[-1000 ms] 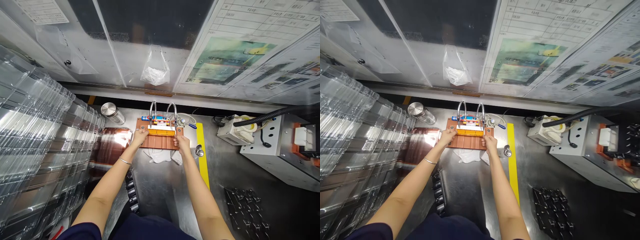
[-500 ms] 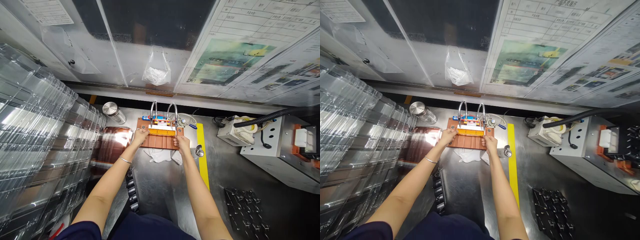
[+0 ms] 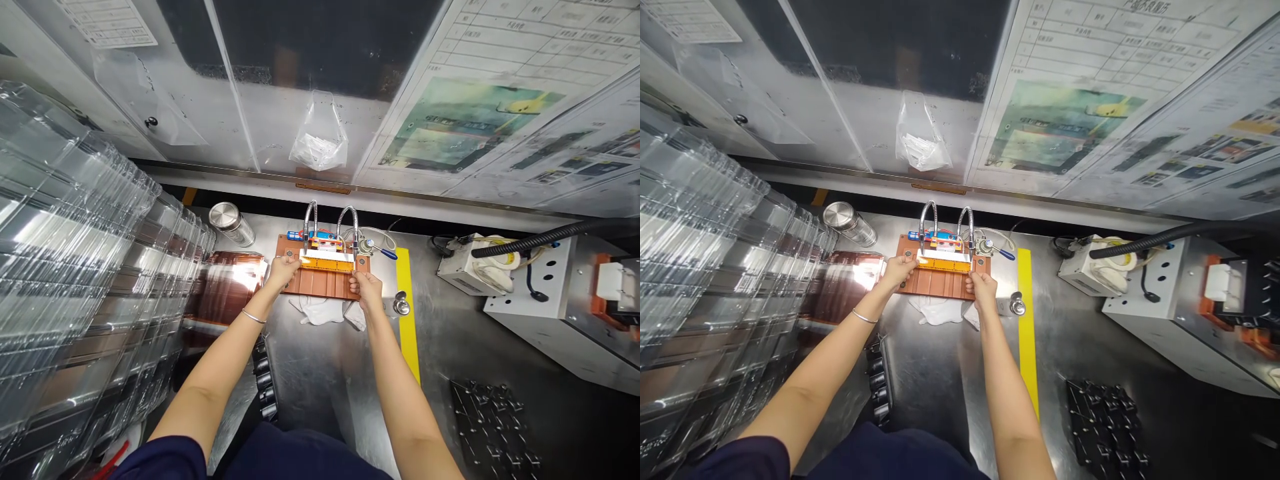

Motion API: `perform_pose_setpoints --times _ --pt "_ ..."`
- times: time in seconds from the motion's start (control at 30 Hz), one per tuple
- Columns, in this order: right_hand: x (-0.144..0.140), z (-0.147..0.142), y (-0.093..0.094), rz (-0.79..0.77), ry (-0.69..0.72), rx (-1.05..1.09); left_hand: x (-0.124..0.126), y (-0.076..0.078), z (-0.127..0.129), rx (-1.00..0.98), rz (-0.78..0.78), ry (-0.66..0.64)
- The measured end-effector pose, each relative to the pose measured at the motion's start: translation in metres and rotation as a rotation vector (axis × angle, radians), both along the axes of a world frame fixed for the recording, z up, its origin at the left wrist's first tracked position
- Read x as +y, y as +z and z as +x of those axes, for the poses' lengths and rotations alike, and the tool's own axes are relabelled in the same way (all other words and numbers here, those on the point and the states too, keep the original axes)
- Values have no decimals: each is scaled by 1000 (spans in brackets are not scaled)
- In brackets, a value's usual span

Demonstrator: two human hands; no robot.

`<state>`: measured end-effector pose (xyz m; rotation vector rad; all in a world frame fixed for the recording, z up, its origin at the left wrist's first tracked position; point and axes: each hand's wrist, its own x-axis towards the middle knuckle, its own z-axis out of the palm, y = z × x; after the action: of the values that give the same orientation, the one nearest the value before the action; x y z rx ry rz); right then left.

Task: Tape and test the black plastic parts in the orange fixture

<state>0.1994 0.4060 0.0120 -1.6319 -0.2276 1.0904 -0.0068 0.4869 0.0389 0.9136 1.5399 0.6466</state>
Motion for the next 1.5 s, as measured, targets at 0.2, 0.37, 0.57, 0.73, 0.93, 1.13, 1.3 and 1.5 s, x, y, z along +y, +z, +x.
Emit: perform_pose_setpoints --times 0.2,0.37,0.57,0.73,0.93,1.13,1.3,1.5 --pt "1 -3 13 -39 -36 28 1 1 0 20 -12 -7" --pt "1 -4 20 -44 -26 39 2 1 -1 16 -57 -8" --pt "1 -4 19 -44 -32 52 3 3 -1 9 -85 -5" --pt "2 -5 21 -65 -30 47 2 5 -1 7 -83 -3" --pt "3 -6 26 -80 -44 47 1 2 -1 27 -64 -3" --pt "3 -5 26 -90 -38 50 2 -2 -1 23 -52 -6" --pt "3 -5 26 -94 -28 55 4 -5 -2 11 -46 -19" --pt "4 -4 27 -113 -18 49 4 -5 -4 6 -43 -17"
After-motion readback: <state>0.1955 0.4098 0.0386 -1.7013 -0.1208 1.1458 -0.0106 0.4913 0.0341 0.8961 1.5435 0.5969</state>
